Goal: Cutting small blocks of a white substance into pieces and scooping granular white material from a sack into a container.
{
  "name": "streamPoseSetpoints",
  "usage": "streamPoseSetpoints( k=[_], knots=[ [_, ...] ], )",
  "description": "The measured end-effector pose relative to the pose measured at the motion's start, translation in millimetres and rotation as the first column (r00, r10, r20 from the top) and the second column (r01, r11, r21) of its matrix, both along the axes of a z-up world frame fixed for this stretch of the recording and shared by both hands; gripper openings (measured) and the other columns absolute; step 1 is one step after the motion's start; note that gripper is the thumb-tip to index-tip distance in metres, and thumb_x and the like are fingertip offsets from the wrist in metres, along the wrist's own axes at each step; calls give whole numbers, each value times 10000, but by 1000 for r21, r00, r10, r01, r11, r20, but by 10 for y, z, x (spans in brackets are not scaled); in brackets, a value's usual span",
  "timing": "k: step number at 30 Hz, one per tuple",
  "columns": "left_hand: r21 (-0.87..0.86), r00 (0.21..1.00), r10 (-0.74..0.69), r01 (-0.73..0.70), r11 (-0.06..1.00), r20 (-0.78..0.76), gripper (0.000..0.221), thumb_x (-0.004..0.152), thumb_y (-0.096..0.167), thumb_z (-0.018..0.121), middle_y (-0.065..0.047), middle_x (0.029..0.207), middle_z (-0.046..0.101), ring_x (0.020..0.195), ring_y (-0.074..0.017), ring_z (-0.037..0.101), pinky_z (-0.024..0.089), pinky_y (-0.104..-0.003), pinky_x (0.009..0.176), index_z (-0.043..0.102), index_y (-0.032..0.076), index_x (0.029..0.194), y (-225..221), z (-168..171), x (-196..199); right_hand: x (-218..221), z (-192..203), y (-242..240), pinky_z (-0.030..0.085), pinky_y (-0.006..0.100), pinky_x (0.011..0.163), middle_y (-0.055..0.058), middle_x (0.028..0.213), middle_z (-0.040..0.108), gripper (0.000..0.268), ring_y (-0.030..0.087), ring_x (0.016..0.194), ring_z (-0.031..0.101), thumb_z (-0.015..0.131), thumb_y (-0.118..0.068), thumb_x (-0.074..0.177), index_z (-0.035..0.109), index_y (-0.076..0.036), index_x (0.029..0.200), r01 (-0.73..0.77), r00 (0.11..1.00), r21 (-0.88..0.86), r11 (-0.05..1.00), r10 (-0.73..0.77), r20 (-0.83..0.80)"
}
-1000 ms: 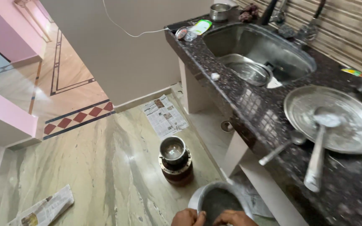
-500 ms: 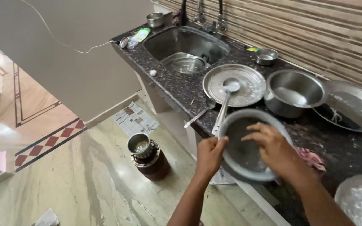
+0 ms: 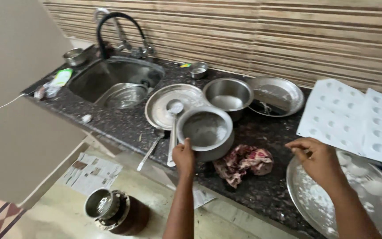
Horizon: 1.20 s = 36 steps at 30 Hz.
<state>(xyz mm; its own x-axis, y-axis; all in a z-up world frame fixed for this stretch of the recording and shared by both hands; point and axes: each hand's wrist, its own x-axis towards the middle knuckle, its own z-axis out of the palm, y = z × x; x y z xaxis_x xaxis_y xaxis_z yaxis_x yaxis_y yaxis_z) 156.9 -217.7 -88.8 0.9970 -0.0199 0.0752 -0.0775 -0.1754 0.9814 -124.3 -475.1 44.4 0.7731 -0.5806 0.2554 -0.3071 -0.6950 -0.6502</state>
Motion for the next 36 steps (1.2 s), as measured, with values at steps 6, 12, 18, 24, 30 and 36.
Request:
streamPoseSetpoints(
  k=[6, 12, 18, 24, 30, 36],
  knots=[
    [76, 993, -24, 33, 997, -113, 478, 1023, 413, 570, -137, 744, 583, 694, -230, 520, 429, -407, 675, 571, -15, 810, 403, 764, -376, -930, -47, -483, 579, 308, 658, 85, 998, 793, 167, 115, 759, 697, 700, -122, 979, 775, -162, 1123, 382, 923, -66, 922, -378, 70],
    [-232, 943, -311, 330, 915, 117, 146, 1025, 108, 478, -141, 1142, 507, 968, -219, 539, 482, -360, 872, 453, 11, 1132, 261, 206, -1075, -1535, -140, -353, 560, 395, 634, 138, 961, 753, 219, 203, 664, 668, 683, -96, 989, 806, -169, 1154, 594, 794, -12, 804, -589, -152],
    [-264, 548, -833, 794, 547, -78, 246, 986, 110, 635, -79, 925, 725, 748, -122, 616, 512, -261, 645, 469, 67, 1163, -862, 537, -2132, -2060, -740, -596, 581, 331, 744, 132, 1043, 786, 190, 157, 848, 726, 699, -140, 985, 768, -128, 1162, 668, 744, -56, 742, -668, 32],
    [161, 499, -861, 846, 509, 103, 243, 907, 52, 734, -203, 933, 693, 769, -289, 644, 502, -386, 673, 581, 19, 1093, -1680, 613, -2680, -2059, -652, -403, 591, 390, 765, 108, 1139, 792, 260, 247, 912, 758, 757, -213, 864, 767, -211, 1124, 455, 884, -190, 870, -467, -20],
    [140, 534, -823, 815, 562, 192, 248, 819, -16, 727, -191, 1028, 707, 827, -317, 703, 548, -418, 706, 646, 18, 1051, -2004, 442, -2907, -2196, -1021, -584, 628, 337, 704, 60, 1158, 761, 252, 187, 922, 766, 747, -101, 832, 777, -180, 1069, 410, 912, 130, 903, -407, -44],
    [127, 576, -817, 809, 574, 18, 238, 870, 68, 773, -169, 1012, 750, 723, -246, 716, 548, -372, 650, 662, 23, 1076, -2039, 778, -2940, -1987, -549, -1230, 572, 377, 816, 107, 1056, 747, 215, 265, 925, 712, 695, -65, 933, 776, -128, 1122, 509, 860, -135, 850, -508, 45]
  ],
)
